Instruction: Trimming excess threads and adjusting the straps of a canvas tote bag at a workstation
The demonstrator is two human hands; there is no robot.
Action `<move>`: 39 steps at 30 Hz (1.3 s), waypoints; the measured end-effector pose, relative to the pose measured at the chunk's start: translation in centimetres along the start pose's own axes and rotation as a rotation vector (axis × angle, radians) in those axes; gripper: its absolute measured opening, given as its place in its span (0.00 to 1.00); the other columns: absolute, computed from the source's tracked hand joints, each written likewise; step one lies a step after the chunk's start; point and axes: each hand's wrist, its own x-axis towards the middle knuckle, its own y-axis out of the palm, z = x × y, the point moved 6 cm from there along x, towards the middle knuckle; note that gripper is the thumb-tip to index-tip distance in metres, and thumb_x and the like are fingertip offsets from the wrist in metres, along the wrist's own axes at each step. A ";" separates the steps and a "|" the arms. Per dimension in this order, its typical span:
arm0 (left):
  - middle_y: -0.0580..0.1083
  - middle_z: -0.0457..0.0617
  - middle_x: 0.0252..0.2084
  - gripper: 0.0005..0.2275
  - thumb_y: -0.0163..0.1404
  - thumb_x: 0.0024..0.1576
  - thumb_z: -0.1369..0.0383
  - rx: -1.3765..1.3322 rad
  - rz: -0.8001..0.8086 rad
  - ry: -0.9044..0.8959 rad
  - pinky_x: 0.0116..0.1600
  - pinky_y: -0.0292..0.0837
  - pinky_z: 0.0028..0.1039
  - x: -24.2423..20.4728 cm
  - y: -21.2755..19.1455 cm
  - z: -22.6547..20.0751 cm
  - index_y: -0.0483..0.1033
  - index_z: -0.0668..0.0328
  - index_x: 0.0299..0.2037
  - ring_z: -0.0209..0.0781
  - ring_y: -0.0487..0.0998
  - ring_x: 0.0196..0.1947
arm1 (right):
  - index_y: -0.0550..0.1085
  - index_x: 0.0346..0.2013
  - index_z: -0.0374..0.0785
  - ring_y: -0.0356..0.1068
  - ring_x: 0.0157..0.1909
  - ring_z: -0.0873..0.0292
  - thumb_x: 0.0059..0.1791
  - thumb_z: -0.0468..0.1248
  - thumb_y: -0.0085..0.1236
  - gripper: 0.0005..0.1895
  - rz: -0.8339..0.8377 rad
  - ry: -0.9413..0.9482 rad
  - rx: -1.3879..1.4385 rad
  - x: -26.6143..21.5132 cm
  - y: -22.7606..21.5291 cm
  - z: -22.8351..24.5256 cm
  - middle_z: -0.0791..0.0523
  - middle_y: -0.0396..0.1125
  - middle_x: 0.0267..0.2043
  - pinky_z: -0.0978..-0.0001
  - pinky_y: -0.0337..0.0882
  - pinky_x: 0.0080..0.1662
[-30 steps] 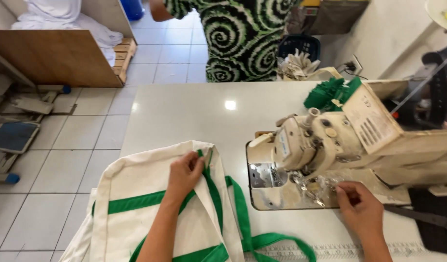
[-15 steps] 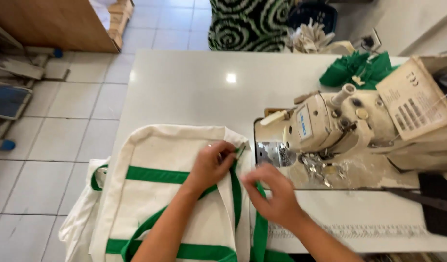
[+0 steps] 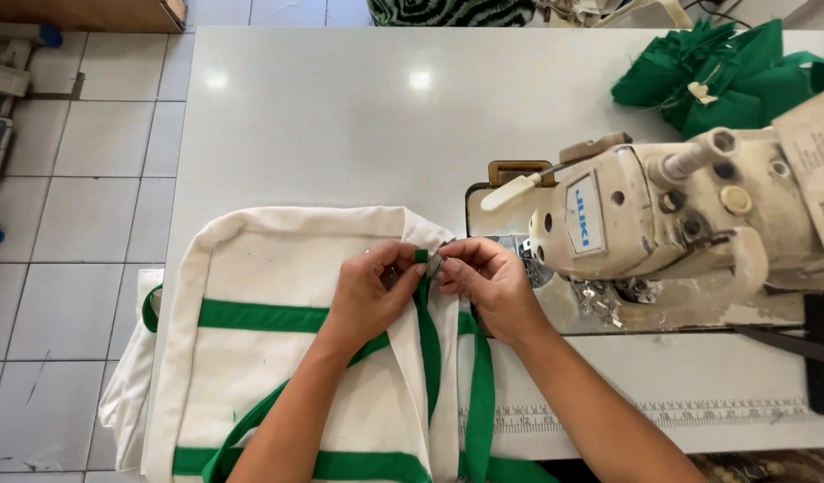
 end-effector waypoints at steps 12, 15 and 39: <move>0.75 0.44 0.22 0.03 0.59 0.57 0.71 -0.153 -0.018 -0.005 0.34 0.73 0.22 -0.4 0.0 -2.3 0.83 0.61 0.36 0.30 0.74 0.27 | 0.77 0.46 0.23 0.79 0.37 0.57 0.46 0.25 0.65 0.14 0.011 -0.116 0.004 0.1 -0.3 0.5 0.46 0.75 0.36 0.63 0.83 0.41; 0.75 0.48 0.21 0.04 0.58 0.57 0.71 -0.167 0.015 0.015 0.34 0.73 0.26 -0.2 0.3 -3.2 0.83 0.62 0.35 0.35 0.75 0.25 | 0.76 0.41 0.24 0.77 0.33 0.59 0.44 0.26 0.68 0.13 0.008 -0.178 -0.037 0.2 -0.3 1.0 0.47 0.74 0.33 0.66 0.83 0.39; 0.78 0.45 0.23 0.02 0.58 0.54 0.70 0.034 0.049 0.038 0.43 0.71 0.32 -0.4 0.4 -2.2 0.83 0.56 0.33 0.41 0.80 0.29 | 0.84 0.36 0.34 0.77 0.33 0.64 0.45 0.24 0.66 0.07 0.033 -0.429 -0.479 -2.1 2.1 6.0 0.52 0.75 0.33 0.75 0.76 0.37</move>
